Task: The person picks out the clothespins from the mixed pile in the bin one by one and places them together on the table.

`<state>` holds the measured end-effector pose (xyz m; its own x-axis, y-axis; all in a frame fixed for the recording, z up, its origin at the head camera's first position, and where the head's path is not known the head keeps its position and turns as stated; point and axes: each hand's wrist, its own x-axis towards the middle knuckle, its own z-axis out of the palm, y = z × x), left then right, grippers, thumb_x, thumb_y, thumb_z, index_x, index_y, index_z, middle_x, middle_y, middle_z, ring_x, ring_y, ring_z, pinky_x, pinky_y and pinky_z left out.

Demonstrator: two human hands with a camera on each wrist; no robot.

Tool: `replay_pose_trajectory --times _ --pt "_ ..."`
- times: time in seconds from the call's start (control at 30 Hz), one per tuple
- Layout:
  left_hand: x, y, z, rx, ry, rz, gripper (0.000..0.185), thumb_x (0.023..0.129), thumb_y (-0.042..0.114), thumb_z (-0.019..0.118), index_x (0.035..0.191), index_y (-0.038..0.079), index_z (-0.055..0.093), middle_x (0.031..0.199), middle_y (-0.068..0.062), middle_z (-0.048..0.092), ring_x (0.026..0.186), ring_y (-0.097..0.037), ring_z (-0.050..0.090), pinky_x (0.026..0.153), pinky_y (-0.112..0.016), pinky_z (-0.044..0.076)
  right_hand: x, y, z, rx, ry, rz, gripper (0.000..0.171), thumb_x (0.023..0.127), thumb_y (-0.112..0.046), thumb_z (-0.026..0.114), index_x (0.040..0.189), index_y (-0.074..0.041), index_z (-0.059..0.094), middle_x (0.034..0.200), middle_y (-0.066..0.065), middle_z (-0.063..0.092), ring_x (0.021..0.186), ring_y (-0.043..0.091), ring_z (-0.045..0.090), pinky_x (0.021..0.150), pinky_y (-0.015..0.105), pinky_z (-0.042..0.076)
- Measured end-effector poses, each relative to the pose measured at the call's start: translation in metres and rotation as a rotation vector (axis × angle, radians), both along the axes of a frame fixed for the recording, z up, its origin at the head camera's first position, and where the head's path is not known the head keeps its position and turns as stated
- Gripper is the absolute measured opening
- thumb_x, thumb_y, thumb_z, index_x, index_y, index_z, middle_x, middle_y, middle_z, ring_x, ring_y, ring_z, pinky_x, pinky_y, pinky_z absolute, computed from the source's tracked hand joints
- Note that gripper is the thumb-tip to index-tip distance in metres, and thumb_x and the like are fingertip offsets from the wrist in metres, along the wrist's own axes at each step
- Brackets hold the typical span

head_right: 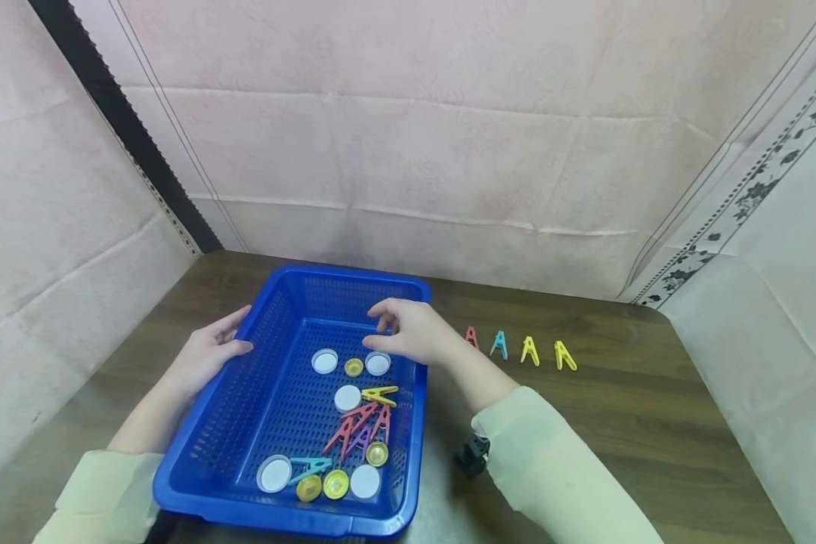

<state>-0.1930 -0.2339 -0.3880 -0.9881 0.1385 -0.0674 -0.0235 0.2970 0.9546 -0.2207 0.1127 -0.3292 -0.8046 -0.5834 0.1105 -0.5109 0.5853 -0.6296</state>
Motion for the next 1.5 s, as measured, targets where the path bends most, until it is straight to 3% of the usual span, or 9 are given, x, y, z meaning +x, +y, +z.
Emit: replay_pose_trajectory --times 0.57,0.9,1.07,1.33,1.5 --pt "0.002 0.001 0.002 -0.01 -0.016 0.013 0.066 0.092 0.015 0.056 0.15 0.017 0.026 0.117 -0.024 0.058 0.077 -0.027 0.067 0.06 -0.039 0.056 0.005 -0.037 0.002 0.259 -0.089 0.251 0.052 0.083 -0.04 0.069 0.127 -0.015 0.056 0.103 -0.005 0.063 0.089 0.006 0.058 0.077 0.023 0.049" --pt "0.001 0.002 0.002 -0.011 -0.021 0.013 0.065 0.091 0.014 0.056 0.149 0.016 0.027 0.115 -0.024 0.059 0.078 -0.027 0.067 0.06 -0.038 0.056 0.007 -0.048 -0.002 0.393 -0.212 0.289 0.058 0.08 -0.041 0.072 0.128 -0.015 0.056 0.109 0.001 0.064 0.09 0.007 0.058 0.08 0.026 0.049" --pt "0.001 0.001 0.0 -0.022 -0.01 0.013 0.066 0.091 0.017 0.057 0.149 0.018 0.027 0.117 -0.023 0.059 0.079 -0.026 0.067 0.062 -0.038 0.056 0.004 -0.051 -0.002 0.456 -0.268 0.302 0.06 0.079 -0.037 0.074 0.131 -0.016 0.053 0.113 0.001 0.061 0.1 0.014 0.058 0.087 0.032 0.048" --pt "0.001 0.0 -0.001 -0.018 -0.001 0.017 0.066 0.091 0.016 0.058 0.149 0.017 0.027 0.119 -0.023 0.058 0.08 -0.027 0.067 0.062 -0.039 0.056 0.001 -0.051 -0.012 0.501 -0.381 0.323 0.058 0.079 -0.032 0.075 0.131 -0.029 0.051 0.122 -0.003 0.055 0.116 0.021 0.051 0.091 0.039 0.046" --pt "0.002 0.0 -0.001 -0.014 0.0 0.02 0.067 0.09 0.016 0.059 0.149 0.017 0.026 0.115 -0.023 0.06 0.078 -0.027 0.067 0.061 -0.039 0.056 -0.001 -0.051 -0.018 0.544 -0.403 0.321 0.054 0.079 -0.029 0.075 0.127 -0.033 0.052 0.123 -0.004 0.054 0.115 0.021 0.05 0.091 0.041 0.045"
